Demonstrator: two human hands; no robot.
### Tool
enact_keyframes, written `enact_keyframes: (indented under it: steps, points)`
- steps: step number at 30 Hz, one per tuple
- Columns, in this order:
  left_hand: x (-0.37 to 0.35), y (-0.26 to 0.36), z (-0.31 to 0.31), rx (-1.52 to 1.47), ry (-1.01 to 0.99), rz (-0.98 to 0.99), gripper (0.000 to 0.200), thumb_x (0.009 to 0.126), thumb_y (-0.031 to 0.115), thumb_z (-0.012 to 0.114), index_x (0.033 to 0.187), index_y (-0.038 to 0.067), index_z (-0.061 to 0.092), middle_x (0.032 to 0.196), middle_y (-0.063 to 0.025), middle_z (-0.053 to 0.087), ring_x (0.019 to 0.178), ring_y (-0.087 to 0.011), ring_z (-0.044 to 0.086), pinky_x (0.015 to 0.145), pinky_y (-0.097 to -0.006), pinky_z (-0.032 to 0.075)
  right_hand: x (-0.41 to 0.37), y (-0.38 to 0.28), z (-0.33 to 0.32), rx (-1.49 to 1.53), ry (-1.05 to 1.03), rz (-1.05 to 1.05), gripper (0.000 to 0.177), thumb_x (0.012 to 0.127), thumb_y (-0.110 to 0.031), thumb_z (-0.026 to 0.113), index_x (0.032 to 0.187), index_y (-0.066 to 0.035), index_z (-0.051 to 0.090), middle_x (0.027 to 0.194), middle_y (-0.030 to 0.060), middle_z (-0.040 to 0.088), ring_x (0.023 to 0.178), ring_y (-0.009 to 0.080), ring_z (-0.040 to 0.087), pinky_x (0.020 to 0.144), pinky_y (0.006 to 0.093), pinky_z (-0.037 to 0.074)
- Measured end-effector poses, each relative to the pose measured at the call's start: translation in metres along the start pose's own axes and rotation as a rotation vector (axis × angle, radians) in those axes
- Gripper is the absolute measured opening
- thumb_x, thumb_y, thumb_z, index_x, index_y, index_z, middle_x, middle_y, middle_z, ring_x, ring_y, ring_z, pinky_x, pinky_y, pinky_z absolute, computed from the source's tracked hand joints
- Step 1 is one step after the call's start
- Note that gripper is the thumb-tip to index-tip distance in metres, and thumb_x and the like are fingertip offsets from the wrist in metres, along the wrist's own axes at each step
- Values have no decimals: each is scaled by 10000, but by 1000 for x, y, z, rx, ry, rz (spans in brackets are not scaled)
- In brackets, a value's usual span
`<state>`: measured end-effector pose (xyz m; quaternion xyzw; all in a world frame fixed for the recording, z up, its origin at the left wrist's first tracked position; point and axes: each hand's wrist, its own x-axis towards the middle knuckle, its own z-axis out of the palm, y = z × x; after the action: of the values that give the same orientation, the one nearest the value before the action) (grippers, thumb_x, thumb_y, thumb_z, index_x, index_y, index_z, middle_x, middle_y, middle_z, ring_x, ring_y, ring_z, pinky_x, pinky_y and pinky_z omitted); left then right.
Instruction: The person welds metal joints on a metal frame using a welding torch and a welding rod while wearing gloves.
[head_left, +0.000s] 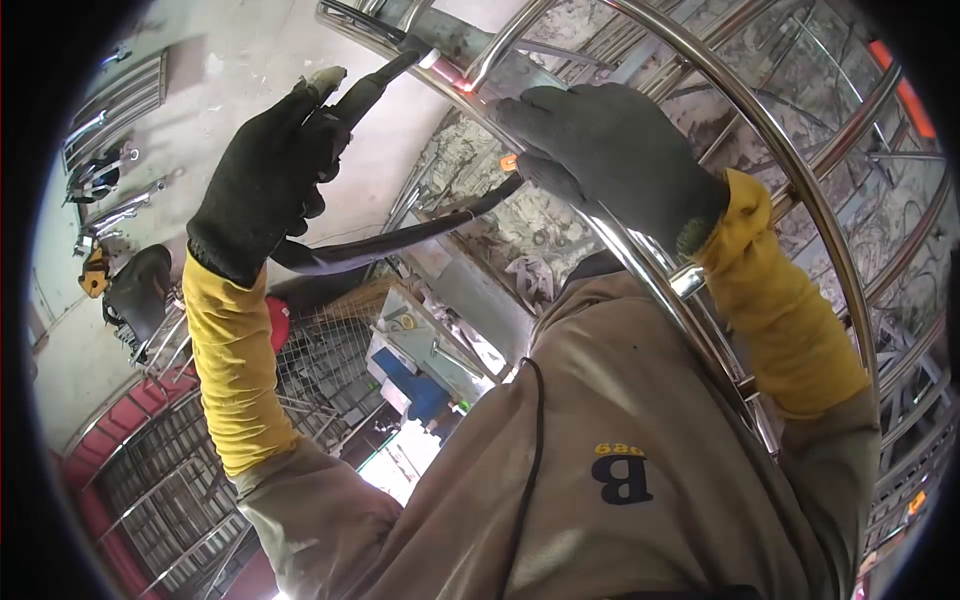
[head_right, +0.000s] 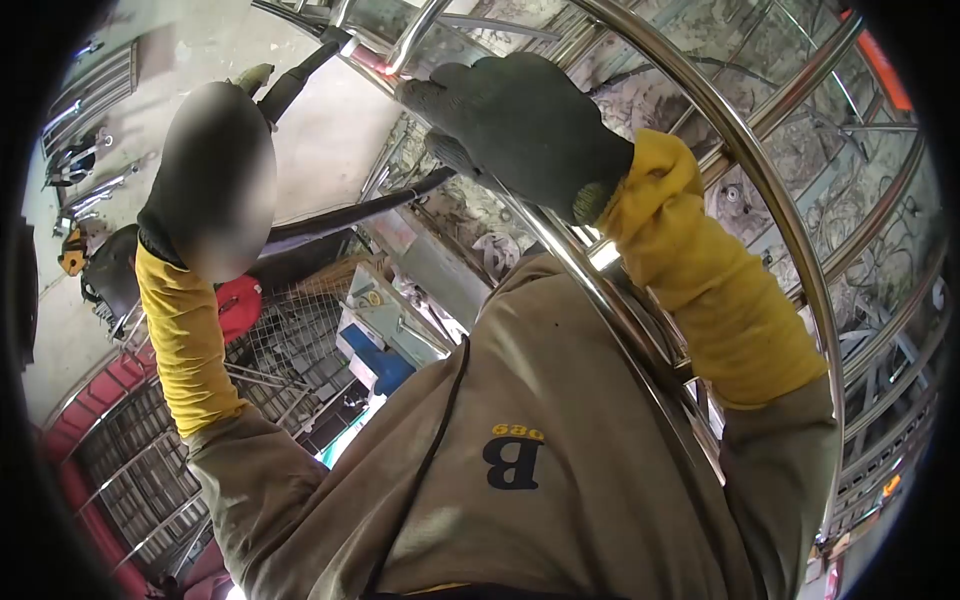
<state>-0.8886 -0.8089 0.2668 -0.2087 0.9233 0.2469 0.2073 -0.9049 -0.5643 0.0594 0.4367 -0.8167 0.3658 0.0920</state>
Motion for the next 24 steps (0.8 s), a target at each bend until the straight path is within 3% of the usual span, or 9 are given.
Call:
enact_keyframes:
  steps: [2, 5, 8, 12, 14, 24]
  points:
    - [-1, 0, 1, 40, 20, 18, 553, 1078, 263, 583, 1619, 162, 542, 833, 21, 572, 556, -41, 467, 469, -210, 356, 3, 6, 7, -27, 109, -45, 215, 1000, -235, 697, 1140, -72, 684, 976, 95, 730, 822, 297, 745, 696, 440, 600]
    - [4, -11, 0, -35, 5, 85, 553, 1067, 266, 588, 1611, 168, 559, 835, 21, 582, 556, -44, 485, 469, -213, 376, 5, 7, 9, -45, 75, -18, 214, 1016, -250, 685, 1135, -71, 686, 912, 109, 736, 746, 304, 754, 633, 456, 606]
    - [-7, 6, 3, 117, 35, 47, 571, 1025, 218, 620, 1582, 102, 575, 830, 15, 595, 605, -63, 523, 538, -231, 444, 4, 5, 7, -33, 66, -2, 196, 1008, -243, 692, 1107, -74, 692, 849, 116, 733, 698, 299, 754, 614, 459, 604]
    - [-8, 9, 4, 149, 52, 75, 567, 1016, 227, 633, 1566, 96, 595, 815, 18, 592, 611, -67, 540, 554, -239, 465, 5, 7, 10, -54, -23, 49, 160, 1005, -232, 691, 1053, -80, 697, 824, 112, 728, 677, 287, 753, 608, 456, 602]
    - [-5, 1, 2, 150, 46, 101, 578, 1050, 216, 619, 1621, 165, 548, 842, 38, 602, 556, -42, 516, 468, -208, 409, 4, 7, 8, -12, 42, 16, 131, 994, -215, 696, 1012, -85, 698, 822, 109, 728, 684, 278, 758, 608, 448, 600]
    - [-5, -4, 5, 126, 59, 113, 563, 1057, 207, 602, 1618, 190, 557, 837, 44, 599, 556, -39, 517, 462, -204, 409, 4, 8, 12, -40, 38, 6, 135, 988, -203, 696, 1049, -83, 694, 806, 96, 725, 676, 274, 758, 599, 440, 595]
